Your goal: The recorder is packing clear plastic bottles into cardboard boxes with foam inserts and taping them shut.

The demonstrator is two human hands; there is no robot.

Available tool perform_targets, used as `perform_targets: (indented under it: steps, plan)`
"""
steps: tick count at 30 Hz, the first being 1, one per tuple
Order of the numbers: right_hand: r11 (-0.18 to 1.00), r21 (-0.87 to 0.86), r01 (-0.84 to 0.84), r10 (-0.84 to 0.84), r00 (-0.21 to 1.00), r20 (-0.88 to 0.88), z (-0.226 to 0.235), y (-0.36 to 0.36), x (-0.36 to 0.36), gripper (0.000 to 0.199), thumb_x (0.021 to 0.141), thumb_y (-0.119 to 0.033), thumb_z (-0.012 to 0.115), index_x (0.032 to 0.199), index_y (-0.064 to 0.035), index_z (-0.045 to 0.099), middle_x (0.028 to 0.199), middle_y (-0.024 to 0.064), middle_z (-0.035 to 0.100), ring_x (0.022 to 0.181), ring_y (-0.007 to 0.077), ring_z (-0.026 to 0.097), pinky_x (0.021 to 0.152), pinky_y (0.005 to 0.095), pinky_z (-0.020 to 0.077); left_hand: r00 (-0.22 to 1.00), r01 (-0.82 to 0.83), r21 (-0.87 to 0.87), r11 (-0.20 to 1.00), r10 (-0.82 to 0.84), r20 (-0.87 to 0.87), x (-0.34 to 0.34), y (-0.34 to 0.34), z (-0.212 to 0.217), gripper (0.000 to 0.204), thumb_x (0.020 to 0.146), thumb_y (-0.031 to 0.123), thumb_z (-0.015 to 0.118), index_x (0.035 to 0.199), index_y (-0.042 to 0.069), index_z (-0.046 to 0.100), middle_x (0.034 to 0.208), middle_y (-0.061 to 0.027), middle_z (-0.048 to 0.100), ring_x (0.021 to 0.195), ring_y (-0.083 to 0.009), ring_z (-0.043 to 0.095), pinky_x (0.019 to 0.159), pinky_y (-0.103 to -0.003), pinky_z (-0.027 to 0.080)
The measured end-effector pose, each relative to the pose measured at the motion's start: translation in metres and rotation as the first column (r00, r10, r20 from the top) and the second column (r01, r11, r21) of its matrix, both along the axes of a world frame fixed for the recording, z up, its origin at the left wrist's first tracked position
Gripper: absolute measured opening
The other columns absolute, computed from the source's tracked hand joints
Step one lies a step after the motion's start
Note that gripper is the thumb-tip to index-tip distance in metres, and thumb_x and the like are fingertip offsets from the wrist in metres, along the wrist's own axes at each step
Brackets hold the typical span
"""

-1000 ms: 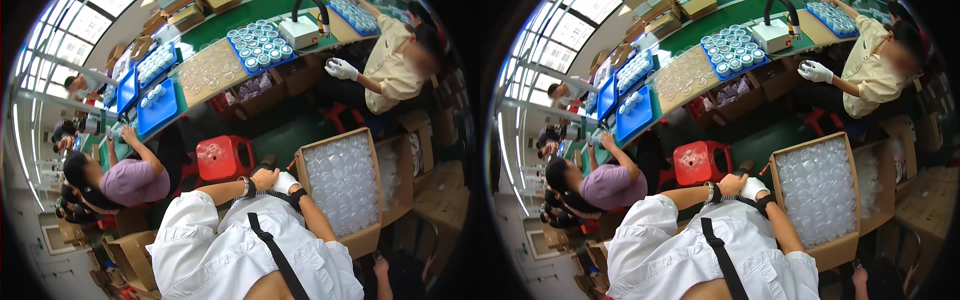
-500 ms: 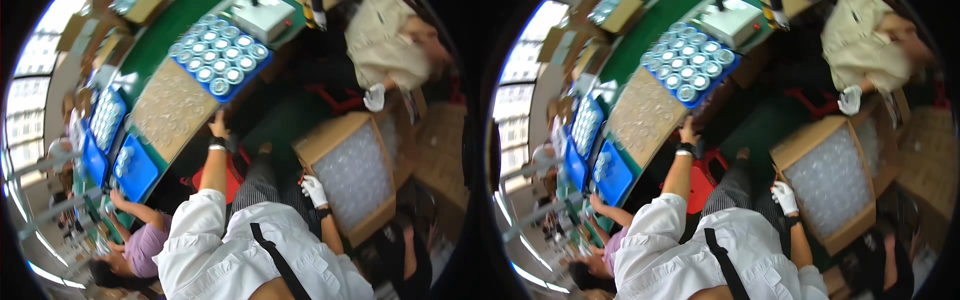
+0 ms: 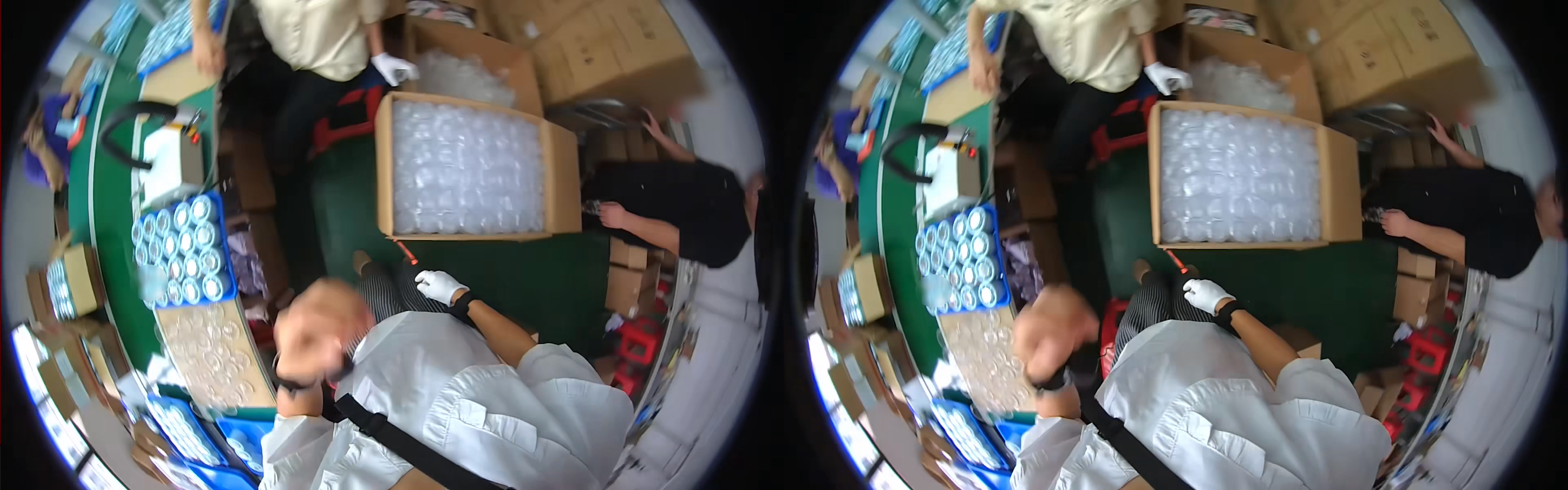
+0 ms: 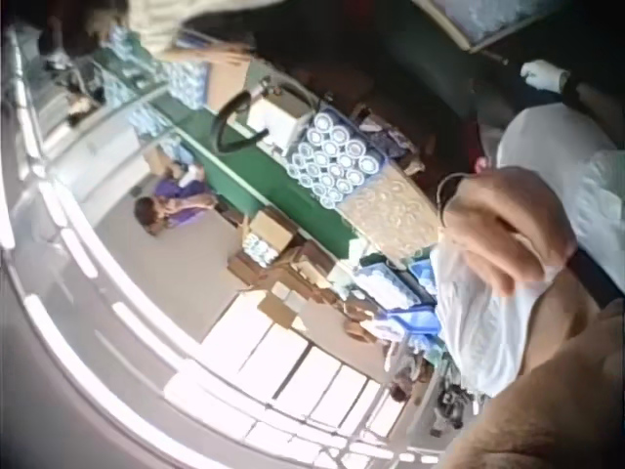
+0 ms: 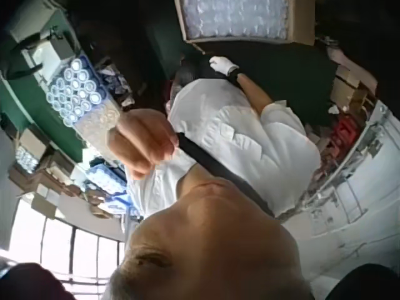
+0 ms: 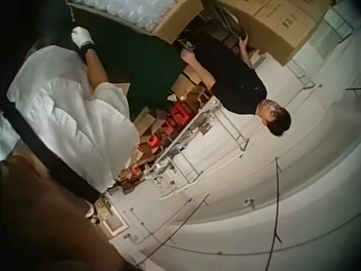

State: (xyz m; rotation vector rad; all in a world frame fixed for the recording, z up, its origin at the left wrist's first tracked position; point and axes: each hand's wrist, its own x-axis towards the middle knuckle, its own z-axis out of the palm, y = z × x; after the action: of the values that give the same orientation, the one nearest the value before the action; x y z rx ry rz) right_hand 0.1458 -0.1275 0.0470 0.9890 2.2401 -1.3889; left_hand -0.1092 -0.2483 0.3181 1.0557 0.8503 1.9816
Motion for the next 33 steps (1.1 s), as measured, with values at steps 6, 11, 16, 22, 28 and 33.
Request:
perform_targets:
  steps: [6,11,16,22,28,33]
  plan:
    - [0.898,-0.133,0.42,-0.407,0.906,0.113,-0.021,-0.008,0.074,0.022,0.077,-0.017,0.052,0.093,-0.0033,0.058,0.079,0.0134,0.063,0.069,0.0248,0.061,0.066,0.0354,0.0481,0.559,0.622,0.522,0.583,-0.798,0.225,0.079,0.063,0.163,0.009,0.08,0.012,0.054,0.08,0.004,0.052,0.076,-0.0122,0.052,0.052,-0.0207,0.051,0.046,-0.031,0.044]
    - [0.671,-0.216,0.71,-0.679,0.705,0.207,-0.022,-0.025,0.137,0.021,0.076,-0.016,0.05,0.091,-0.0044,0.06,0.079,0.0135,0.063,0.067,0.0247,0.062,0.063,0.037,0.0481,0.227,0.797,0.538,0.272,-0.962,0.15,0.133,0.091,0.167,0.005,0.08,0.005,0.054,0.077,0.005,0.058,0.072,-0.0113,0.054,0.053,-0.0179,0.05,0.048,-0.026,0.044]
    - [0.528,-0.081,0.845,-0.818,0.532,0.219,-0.014,-0.054,0.191,0.019,0.074,-0.012,0.05,0.085,-0.0032,0.062,0.077,0.0159,0.063,0.067,0.0276,0.061,0.062,0.0382,0.0477,0.474,0.808,0.239,0.538,-0.836,0.278,0.17,0.096,0.2,0.008,0.079,0.004,0.055,0.074,0.008,0.059,0.068,-0.0076,0.051,0.057,-0.0166,0.05,0.051,-0.025,0.044]
    - [0.546,0.036,0.837,-0.764,0.479,0.432,-0.05,-0.127,0.206,0.025,0.073,-0.012,0.049,0.092,-0.0016,0.061,0.082,0.0179,0.062,0.066,0.0295,0.06,0.056,0.0378,0.0469,0.401,0.839,0.24,0.488,-0.853,0.333,0.197,0.111,0.196,0.006,0.077,0.006,0.058,0.072,0.009,0.057,0.076,-0.0054,0.051,0.067,-0.0173,0.051,0.057,-0.026,0.045]
    - [0.309,0.15,0.939,-0.928,0.263,0.264,-0.069,-0.197,0.119,0.025,0.076,-0.012,0.044,0.087,-0.0025,0.063,0.091,0.0218,0.06,0.086,0.0345,0.058,0.074,0.0416,0.0458,0.213,0.926,0.334,0.175,-0.974,-0.08,0.19,0.145,0.179,0.003,0.077,0.008,0.058,0.079,0.01,0.059,0.085,-0.0043,0.052,0.071,-0.0171,0.052,0.06,-0.028,0.045]
    - [0.155,0.189,0.97,-0.949,0.093,0.302,-0.076,-0.229,0.08,0.025,0.077,-0.011,0.042,0.085,-0.0023,0.064,0.091,0.0211,0.06,0.09,0.0339,0.057,0.078,0.0408,0.0448,0.027,0.882,0.467,0.058,-0.997,0.074,0.179,0.136,0.181,0.006,0.078,0.009,0.056,0.083,0.011,0.059,0.087,-0.0024,0.053,0.074,-0.0154,0.052,0.06,-0.029,0.045]
